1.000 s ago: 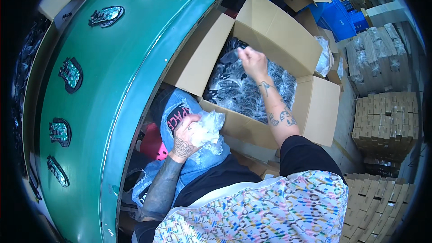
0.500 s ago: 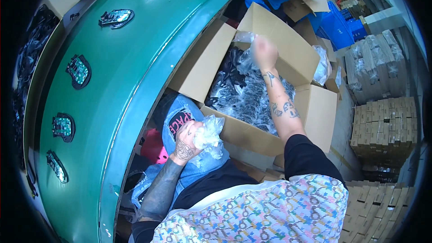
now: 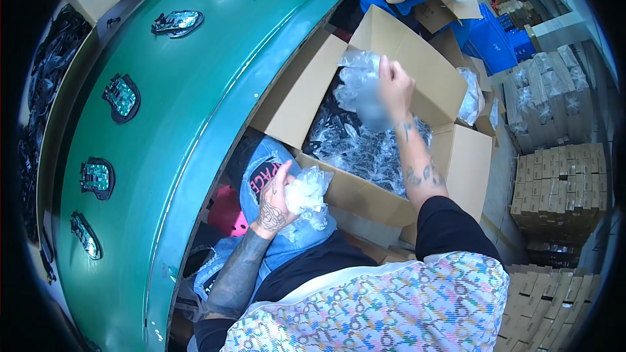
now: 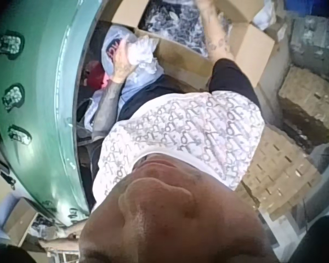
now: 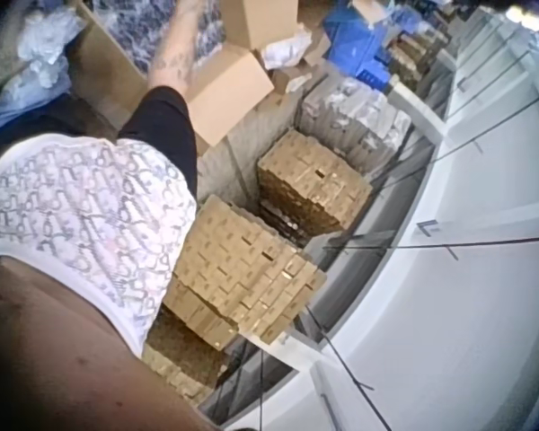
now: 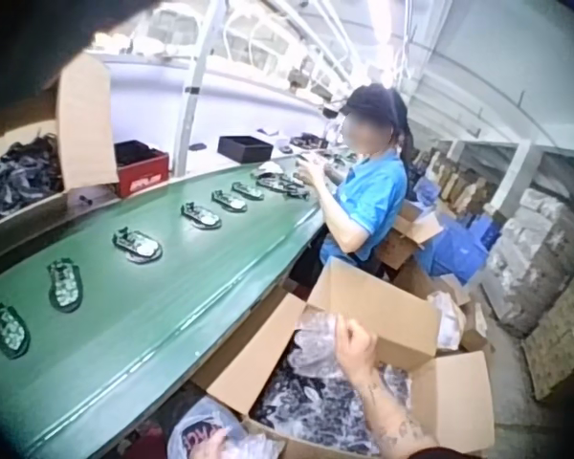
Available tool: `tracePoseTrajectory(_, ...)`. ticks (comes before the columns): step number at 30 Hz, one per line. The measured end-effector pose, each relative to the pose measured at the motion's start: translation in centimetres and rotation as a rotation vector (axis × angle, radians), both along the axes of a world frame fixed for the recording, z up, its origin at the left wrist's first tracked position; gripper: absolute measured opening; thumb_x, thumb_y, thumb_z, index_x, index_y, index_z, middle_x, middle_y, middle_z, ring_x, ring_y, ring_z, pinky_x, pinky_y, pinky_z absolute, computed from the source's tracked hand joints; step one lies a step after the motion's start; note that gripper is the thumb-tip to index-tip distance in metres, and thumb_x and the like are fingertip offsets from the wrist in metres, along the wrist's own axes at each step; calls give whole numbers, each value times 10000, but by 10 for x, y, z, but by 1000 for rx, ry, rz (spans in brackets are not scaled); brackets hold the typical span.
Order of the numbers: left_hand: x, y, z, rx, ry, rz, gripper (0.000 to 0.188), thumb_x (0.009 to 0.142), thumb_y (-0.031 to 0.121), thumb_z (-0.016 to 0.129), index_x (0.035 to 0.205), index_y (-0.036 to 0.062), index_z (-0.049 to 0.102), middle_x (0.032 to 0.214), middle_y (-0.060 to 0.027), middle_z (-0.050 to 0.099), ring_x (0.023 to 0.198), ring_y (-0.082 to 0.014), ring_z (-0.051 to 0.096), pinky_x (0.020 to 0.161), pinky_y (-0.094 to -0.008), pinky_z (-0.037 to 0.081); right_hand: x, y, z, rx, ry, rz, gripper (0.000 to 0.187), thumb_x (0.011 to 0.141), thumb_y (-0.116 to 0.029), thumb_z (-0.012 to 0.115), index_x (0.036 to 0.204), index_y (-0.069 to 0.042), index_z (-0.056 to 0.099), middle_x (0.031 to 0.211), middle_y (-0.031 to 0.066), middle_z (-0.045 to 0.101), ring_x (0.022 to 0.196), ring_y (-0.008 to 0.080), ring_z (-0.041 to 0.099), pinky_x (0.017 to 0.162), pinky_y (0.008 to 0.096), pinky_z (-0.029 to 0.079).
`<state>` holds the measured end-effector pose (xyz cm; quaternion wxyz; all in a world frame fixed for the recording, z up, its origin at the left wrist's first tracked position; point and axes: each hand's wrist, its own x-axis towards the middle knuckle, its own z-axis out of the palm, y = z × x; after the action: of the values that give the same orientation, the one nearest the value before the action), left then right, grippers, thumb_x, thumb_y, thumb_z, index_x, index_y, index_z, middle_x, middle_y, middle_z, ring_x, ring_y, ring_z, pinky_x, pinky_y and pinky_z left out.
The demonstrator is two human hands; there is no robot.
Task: The person unpacks small electronic components from a cardboard box filled with bubble wrap. They remove the bubble wrap and place the components onto a green conveyor belt. The person repeats this process for multiple items, handling them one by one.
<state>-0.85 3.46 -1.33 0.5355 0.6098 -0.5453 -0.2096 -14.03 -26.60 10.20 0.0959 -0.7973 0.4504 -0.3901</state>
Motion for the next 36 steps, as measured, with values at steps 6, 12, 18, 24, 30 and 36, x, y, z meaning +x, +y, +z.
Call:
tracePoseTrajectory(6, 1, 1, -12, -55, -279, 14, 816, 666, 236, 811, 1324, -34, 413, 958, -156, 602, 867, -307, 623, 776, -393, 510, 10, 175, -48, 657, 101, 766, 259, 898, -199, 618, 688, -52, 581, 556, 113, 507, 475, 222, 527, 477, 346, 408)
tracePoseTrajectory(12, 2, 9, -10, -10, -263, -22, 301, 691, 211, 741, 851, 18, 575, 875, -155, 525, 816, -355, 563, 705, -435, 472, 14, 171, -48, 982, -74, 1008, 235, 958, -125, 512, 751, -30, 570, 621, 18, 575, 574, 80, 570, 510, 277, 448)
tracePoseTrajectory(18, 2, -3, 5, -194, -218, 45, 248, 673, 148, 768, 826, 58, 594, 879, -120, 560, 819, -301, 570, 714, -394, 465, 6, 46, -119, 536, 256, 260, 226, 898, -197, 583, 1054, -39, 627, 839, 221, 679, 781, 376, 674, 731, 430, 543)
tracePoseTrajectory(24, 3, 1, -3, -159, -134, 59, 289, 672, 137, 770, 904, 44, 623, 952, -132, 580, 885, -288, 596, 762, -387, 483, 29, 23, -140, 335, 709, 163, 247, 868, -248, 592, 1055, -100, 659, 878, 209, 678, 866, 392, 657, 767, 476, 527)
tracePoseTrajectory(30, 5, 8, -8, -221, -181, 17, 315, 709, 200, 733, 921, 16, 592, 972, -153, 610, 838, -312, 611, 770, -417, 488, 6, 21, -122, 59, 381, 311, 111, 858, -191, 623, 899, -102, 676, 983, 120, 626, 947, 321, 610, 815, 431, 512)
tracePoseTrajectory(36, 7, 12, -5, -194, -190, -32, 364, 676, 215, 752, 944, 29, 591, 907, -145, 612, 831, -327, 606, 773, -425, 483, 4, 21, -52, -231, 255, 229, 122, 867, -157, 649, 893, -37, 654, 1150, 152, 594, 1017, 338, 601, 891, 403, 481)
